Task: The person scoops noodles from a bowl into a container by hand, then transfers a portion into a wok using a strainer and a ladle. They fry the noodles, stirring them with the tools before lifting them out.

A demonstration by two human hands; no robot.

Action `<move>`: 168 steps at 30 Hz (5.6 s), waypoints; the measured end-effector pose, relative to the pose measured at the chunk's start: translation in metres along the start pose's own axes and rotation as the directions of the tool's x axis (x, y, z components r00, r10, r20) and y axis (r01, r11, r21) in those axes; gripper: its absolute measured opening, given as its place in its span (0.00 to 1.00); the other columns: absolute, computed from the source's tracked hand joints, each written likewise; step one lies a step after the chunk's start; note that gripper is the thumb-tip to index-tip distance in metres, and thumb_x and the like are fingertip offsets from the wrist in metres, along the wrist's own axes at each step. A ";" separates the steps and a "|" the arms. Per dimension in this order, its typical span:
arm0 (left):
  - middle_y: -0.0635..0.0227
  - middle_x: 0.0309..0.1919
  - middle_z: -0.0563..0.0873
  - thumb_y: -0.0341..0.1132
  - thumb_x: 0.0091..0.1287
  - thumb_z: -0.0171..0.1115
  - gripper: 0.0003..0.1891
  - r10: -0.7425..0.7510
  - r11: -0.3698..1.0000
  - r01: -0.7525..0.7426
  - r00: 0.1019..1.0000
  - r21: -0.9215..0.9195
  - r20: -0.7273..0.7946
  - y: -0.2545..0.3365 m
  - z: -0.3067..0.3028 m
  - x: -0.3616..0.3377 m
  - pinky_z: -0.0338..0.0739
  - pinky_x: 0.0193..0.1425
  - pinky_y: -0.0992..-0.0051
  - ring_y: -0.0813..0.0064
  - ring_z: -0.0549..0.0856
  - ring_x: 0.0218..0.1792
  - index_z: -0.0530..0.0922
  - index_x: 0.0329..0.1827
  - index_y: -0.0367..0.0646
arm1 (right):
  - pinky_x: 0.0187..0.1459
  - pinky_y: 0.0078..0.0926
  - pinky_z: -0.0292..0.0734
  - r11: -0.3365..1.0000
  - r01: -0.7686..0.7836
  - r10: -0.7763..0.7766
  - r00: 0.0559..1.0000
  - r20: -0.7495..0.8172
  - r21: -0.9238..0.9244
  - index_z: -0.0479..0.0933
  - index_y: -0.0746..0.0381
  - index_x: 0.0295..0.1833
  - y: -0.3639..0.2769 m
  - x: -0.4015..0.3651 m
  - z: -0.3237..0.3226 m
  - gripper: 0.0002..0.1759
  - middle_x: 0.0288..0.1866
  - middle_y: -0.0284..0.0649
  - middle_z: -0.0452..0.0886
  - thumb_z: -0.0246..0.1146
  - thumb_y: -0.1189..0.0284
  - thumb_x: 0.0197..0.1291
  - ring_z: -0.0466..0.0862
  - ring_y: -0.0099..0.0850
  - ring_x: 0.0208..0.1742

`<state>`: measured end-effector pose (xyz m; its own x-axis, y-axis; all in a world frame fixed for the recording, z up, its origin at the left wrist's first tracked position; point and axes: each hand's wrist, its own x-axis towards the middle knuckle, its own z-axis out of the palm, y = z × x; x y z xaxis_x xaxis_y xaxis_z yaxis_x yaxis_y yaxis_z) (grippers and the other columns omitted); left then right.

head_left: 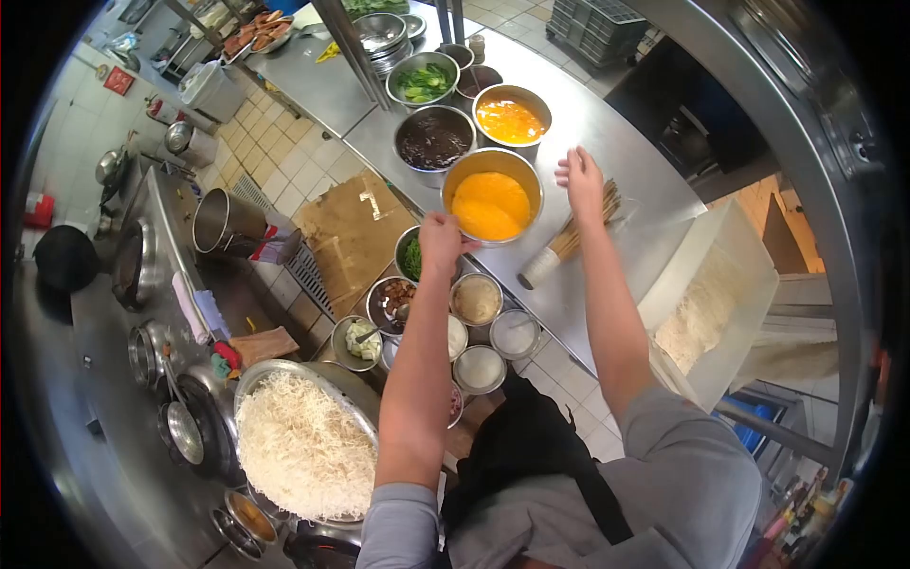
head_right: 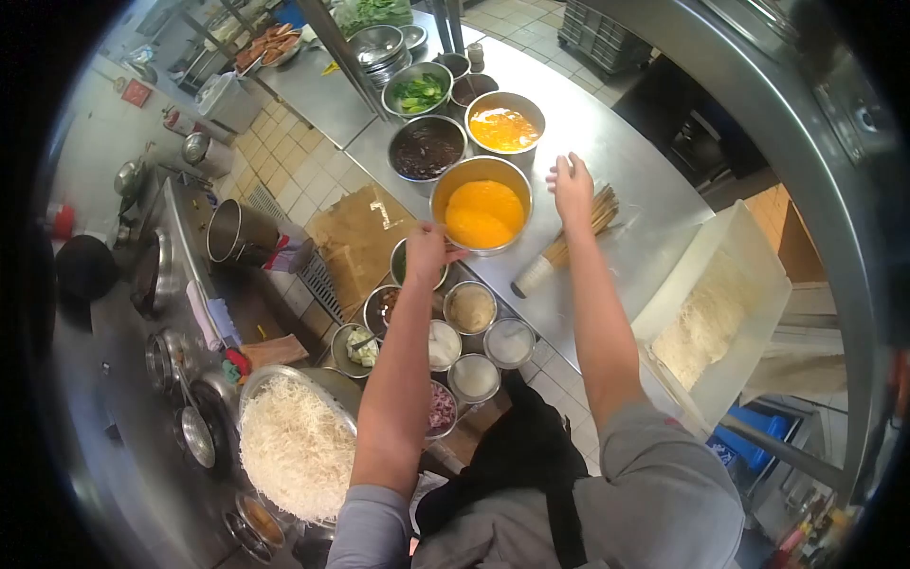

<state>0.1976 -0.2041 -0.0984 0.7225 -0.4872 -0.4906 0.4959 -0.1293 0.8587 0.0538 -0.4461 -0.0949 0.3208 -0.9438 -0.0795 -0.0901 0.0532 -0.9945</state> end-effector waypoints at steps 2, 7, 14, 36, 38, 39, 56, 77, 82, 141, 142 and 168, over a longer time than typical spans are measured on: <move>0.52 0.42 0.83 0.34 0.79 0.62 0.14 -0.017 0.998 0.019 1.000 0.059 -0.021 0.005 -0.002 -0.006 0.92 0.30 0.66 0.64 0.90 0.31 0.72 0.51 0.30 | 0.42 0.25 0.83 0.993 -0.047 0.047 0.999 -0.002 -0.107 0.70 0.72 0.79 -0.016 -0.057 -0.024 0.33 0.48 0.45 0.88 0.62 0.60 0.79 0.87 0.27 0.39; 0.56 0.48 0.84 0.44 0.76 0.71 0.26 0.171 0.968 -0.150 0.981 0.201 -0.092 0.041 -0.019 -0.109 0.90 0.36 0.71 0.71 0.90 0.41 0.73 0.58 0.29 | 0.47 0.31 0.83 0.795 0.242 -0.245 0.967 0.070 -0.557 0.77 0.66 0.75 0.037 -0.125 -0.061 0.30 0.48 0.47 0.89 0.65 0.59 0.77 0.89 0.32 0.39; 0.60 0.60 0.84 0.28 0.79 0.63 0.17 0.141 0.977 -0.126 0.987 0.170 -0.082 0.082 -0.120 -0.326 0.88 0.49 0.70 0.71 0.90 0.45 0.76 0.68 0.37 | 0.55 0.39 0.84 0.563 -0.042 0.359 0.912 0.199 -0.825 0.78 0.55 0.77 0.005 -0.158 -0.045 0.35 0.49 0.56 0.90 0.66 0.46 0.72 0.91 0.43 0.53; 0.42 0.55 0.88 0.32 0.80 0.55 0.15 0.520 0.771 0.242 0.295 0.589 -0.802 -0.067 -0.453 -0.605 0.78 0.67 0.58 0.44 0.86 0.58 0.83 0.61 0.32 | 0.29 0.26 0.78 0.735 0.426 0.093 0.707 0.701 -0.527 0.79 0.67 0.73 -0.061 -0.356 -0.041 0.30 0.35 0.42 0.86 0.65 0.57 0.77 0.83 0.27 0.28; 0.40 0.57 0.87 0.31 0.80 0.54 0.15 0.523 0.759 0.265 0.297 0.595 -0.799 -0.082 -0.470 -0.598 0.77 0.68 0.57 0.42 0.86 0.60 0.83 0.59 0.31 | 0.31 0.24 0.76 0.867 0.299 0.161 0.588 0.793 -0.398 0.80 0.67 0.70 -0.091 -0.411 0.010 0.28 0.34 0.36 0.84 0.66 0.58 0.77 0.80 0.22 0.28; 0.40 0.55 0.88 0.33 0.79 0.54 0.16 0.488 0.775 0.285 0.295 0.564 -0.821 -0.084 -0.470 -0.595 0.78 0.67 0.56 0.41 0.86 0.59 0.84 0.58 0.30 | 0.31 0.23 0.76 0.879 0.305 0.170 0.520 0.837 -0.368 0.81 0.68 0.70 -0.092 -0.424 0.029 0.27 0.35 0.35 0.83 0.66 0.58 0.77 0.80 0.21 0.29; 0.64 0.39 0.86 0.42 0.74 0.72 0.24 -0.059 0.982 -0.095 0.671 -0.165 -0.739 -0.143 -0.448 -0.567 0.81 0.41 0.69 0.73 0.84 0.36 0.81 0.64 0.32 | 0.59 0.39 0.80 0.844 0.431 0.025 0.563 0.826 -0.319 0.88 0.70 0.56 -0.047 -0.448 0.195 0.30 0.47 0.55 0.93 0.63 0.50 0.76 0.92 0.42 0.51; 0.68 0.41 0.86 0.26 0.70 0.70 0.14 -0.017 0.947 -0.204 0.742 -0.249 -0.670 -0.143 -0.458 -0.564 0.73 0.35 0.79 0.81 0.81 0.33 0.82 0.57 0.34 | 0.55 0.39 0.80 0.963 -0.021 0.215 0.659 0.721 -0.268 0.88 0.73 0.55 -0.009 -0.439 0.273 0.29 0.48 0.50 0.91 0.67 0.52 0.74 0.88 0.39 0.48; 0.64 0.48 0.90 0.26 0.70 0.72 0.20 0.106 0.970 -0.229 0.683 -0.075 -0.723 -0.126 -0.467 -0.586 0.78 0.47 0.75 0.76 0.86 0.46 0.80 0.64 0.35 | 0.56 0.39 0.78 0.969 -0.164 0.246 0.667 0.703 -0.183 0.88 0.71 0.52 -0.024 -0.448 0.244 0.26 0.49 0.48 0.90 0.68 0.54 0.74 0.85 0.35 0.50; 0.52 0.46 0.89 0.49 0.76 0.67 0.27 0.222 0.898 -0.277 0.956 0.342 0.190 -0.073 0.017 -0.226 0.83 0.53 0.62 0.63 0.88 0.47 0.78 0.63 0.32 | 0.57 0.33 0.83 0.988 0.151 -0.068 0.486 0.871 -0.008 0.75 0.68 0.76 -0.181 -0.128 -0.186 0.33 0.61 0.45 0.85 0.64 0.54 0.79 0.87 0.34 0.58; 0.53 0.45 0.89 0.48 0.76 0.67 0.26 0.239 0.884 -0.298 0.951 0.361 0.198 -0.094 -0.003 -0.256 0.83 0.52 0.61 0.63 0.88 0.46 0.78 0.63 0.32 | 0.55 0.32 0.83 0.999 0.019 0.025 0.310 0.950 -0.032 0.75 0.69 0.75 -0.169 -0.168 -0.163 0.31 0.59 0.45 0.86 0.64 0.57 0.79 0.87 0.33 0.56; 0.42 0.41 0.90 0.48 0.84 0.55 0.28 -0.621 0.675 -0.303 0.259 -0.673 -0.740 -0.499 -0.332 -0.627 0.81 0.26 0.58 0.54 0.91 0.30 0.81 0.57 0.23 | 0.55 0.54 0.82 0.668 0.739 0.380 -0.435 0.816 0.083 0.86 0.71 0.50 0.273 -0.847 -0.003 0.22 0.45 0.65 0.89 0.66 0.59 0.73 0.90 0.59 0.50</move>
<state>-0.3434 0.4528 -0.2685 0.2359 0.5928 -0.7700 0.4404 0.6411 0.6285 -0.2451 0.3668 -0.2991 0.5955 0.6973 -0.3990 0.2553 -0.6352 -0.7290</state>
